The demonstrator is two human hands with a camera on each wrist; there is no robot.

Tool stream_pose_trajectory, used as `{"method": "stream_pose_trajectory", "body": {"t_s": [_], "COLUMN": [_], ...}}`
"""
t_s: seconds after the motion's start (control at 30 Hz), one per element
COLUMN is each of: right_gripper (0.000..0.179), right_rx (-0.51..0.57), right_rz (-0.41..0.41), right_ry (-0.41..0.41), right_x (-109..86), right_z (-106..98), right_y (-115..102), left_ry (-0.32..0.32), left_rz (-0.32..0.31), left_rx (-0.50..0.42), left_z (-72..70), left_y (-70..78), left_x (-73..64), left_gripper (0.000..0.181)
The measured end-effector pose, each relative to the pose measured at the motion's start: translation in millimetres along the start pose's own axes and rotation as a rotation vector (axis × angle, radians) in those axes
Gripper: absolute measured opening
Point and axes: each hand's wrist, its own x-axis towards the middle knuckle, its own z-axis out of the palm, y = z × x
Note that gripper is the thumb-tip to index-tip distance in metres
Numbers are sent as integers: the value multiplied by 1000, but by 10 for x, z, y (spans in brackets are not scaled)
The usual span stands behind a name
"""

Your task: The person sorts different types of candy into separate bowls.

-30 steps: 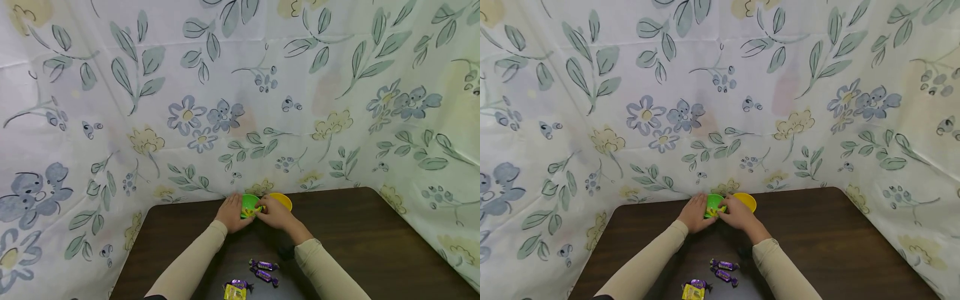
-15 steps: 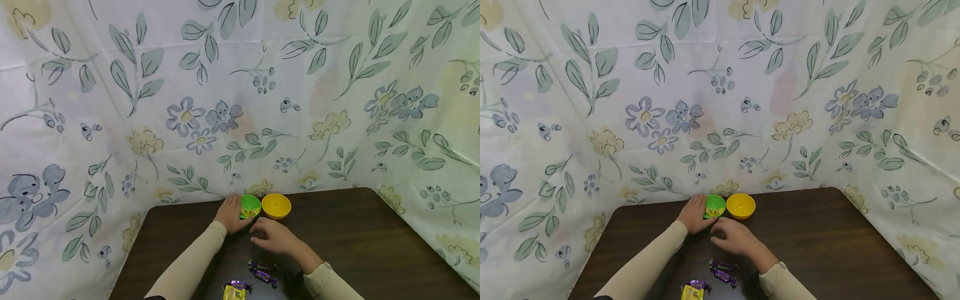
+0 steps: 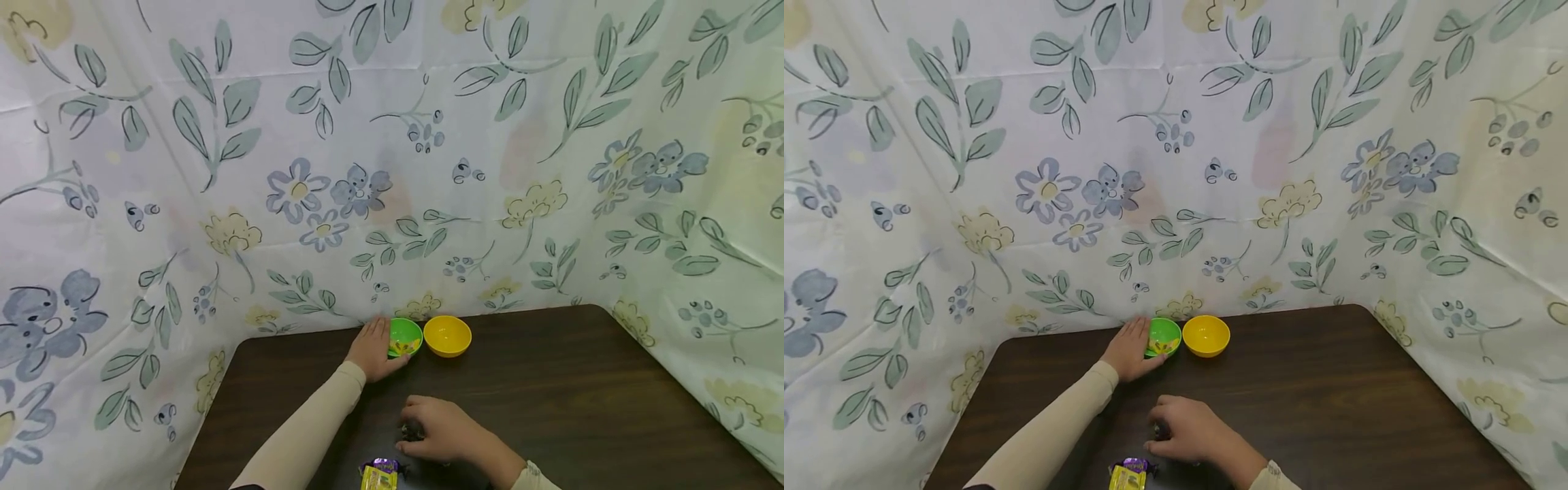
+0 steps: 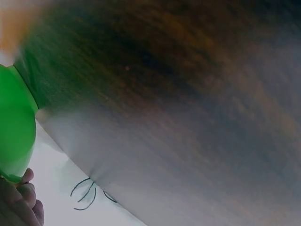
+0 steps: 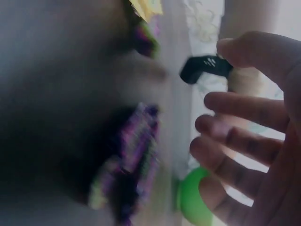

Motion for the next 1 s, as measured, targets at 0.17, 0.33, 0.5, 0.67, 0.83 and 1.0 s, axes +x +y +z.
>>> {"method": "stream_pose_trajectory", "body": {"t_s": [0.17, 0.33, 0.5, 0.67, 0.83, 1.0], "right_gripper": [37, 40, 39, 37, 38, 33], "right_rx": [-116, -137, -141, -159, -187, -185], "right_rz": [-58, -90, -119, -139, -137, -93], "right_ry": [-21, -29, -32, -45, -65, -104], "right_x": [-18, -5, 5, 29, 55, 67], "right_z": [145, 219, 311, 371, 399, 386], "right_y": [-8, -11, -49, -96, -146, -208], "left_ry": [-8, 3, -5, -15, -7, 1], "left_rz": [-1, -1, 4, 4, -2, 4], "left_rx": [-15, -6, -5, 7, -2, -12], "left_z": [13, 15, 40, 31, -3, -38], "left_y": [1, -17, -24, -16, 5, 18], "left_x": [1, 43, 37, 31, 5, -20], "left_gripper": [106, 106, 107, 107, 106, 105]}}
